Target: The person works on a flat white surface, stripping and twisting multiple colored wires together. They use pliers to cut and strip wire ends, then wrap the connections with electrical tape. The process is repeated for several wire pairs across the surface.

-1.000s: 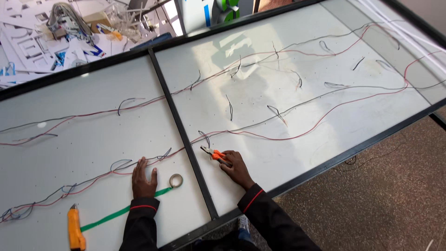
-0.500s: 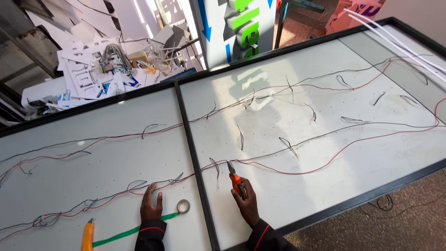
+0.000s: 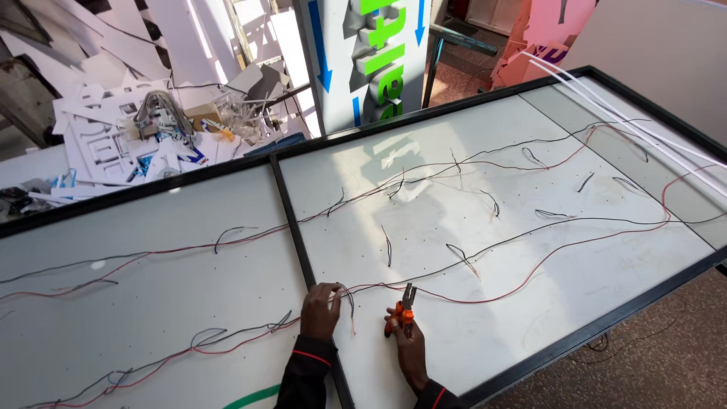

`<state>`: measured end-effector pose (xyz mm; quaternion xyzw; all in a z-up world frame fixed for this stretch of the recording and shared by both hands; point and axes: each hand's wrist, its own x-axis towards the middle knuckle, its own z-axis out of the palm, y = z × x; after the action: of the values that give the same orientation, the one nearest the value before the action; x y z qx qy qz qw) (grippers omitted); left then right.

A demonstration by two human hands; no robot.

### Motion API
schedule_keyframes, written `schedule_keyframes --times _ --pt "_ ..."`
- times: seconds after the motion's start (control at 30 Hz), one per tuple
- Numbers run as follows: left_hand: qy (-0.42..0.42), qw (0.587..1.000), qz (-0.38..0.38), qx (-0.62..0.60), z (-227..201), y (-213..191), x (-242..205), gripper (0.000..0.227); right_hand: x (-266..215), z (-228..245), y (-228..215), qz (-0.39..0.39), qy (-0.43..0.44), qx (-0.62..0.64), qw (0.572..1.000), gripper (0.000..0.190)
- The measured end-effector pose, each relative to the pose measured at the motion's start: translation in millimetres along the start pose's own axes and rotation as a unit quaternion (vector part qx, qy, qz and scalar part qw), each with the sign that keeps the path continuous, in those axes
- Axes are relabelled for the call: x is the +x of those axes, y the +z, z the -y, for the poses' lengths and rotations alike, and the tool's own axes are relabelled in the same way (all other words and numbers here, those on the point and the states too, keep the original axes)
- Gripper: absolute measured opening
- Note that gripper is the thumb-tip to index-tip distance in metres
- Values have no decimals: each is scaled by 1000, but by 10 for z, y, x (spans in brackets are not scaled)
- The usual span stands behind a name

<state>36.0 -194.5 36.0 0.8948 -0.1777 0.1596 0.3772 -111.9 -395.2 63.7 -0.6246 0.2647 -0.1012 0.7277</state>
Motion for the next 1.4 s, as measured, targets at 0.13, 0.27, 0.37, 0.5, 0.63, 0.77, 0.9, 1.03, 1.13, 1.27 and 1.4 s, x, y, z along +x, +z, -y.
schedule_keyframes --times 0.13,0.27,0.37,0.5,0.63,0.77,0.9,1.03,1.13,1.27,1.4 --pt "5 989 119 85 307 832 243 33 108 -3 -42 -65 29 96 993 18" --pt "4 984 165 69 344 1037 274 14 289 95 -131 -132 96 234 959 21" --pt "-15 984 171 39 367 1078 141 6 334 48 -307 -140 104 170 970 20" --pt "-6 990 144 4 374 1081 121 9 425 246 -522 -72 117 -242 960 19" --pt "-9 992 128 -10 305 989 131 6 502 536 -731 155 5 -500 852 29" --pt "-32 987 160 -13 271 902 212 4 805 838 -684 241 -43 -535 808 38" --pt "-51 982 178 -20 126 742 252 13 1790 621 -988 154 -151 -669 711 52" --pt "-59 976 206 -23 125 712 159 7 2156 855 -1054 237 -89 -592 765 20" --pt "-70 976 201 -55 143 769 216 9 2287 876 -910 220 -125 -679 689 26" --pt "-69 982 170 -46 193 886 54 16 2118 706 -885 143 -172 -664 714 46" --pt "-25 989 147 -21 212 876 148 29 2025 703 -856 170 -222 -622 731 66"
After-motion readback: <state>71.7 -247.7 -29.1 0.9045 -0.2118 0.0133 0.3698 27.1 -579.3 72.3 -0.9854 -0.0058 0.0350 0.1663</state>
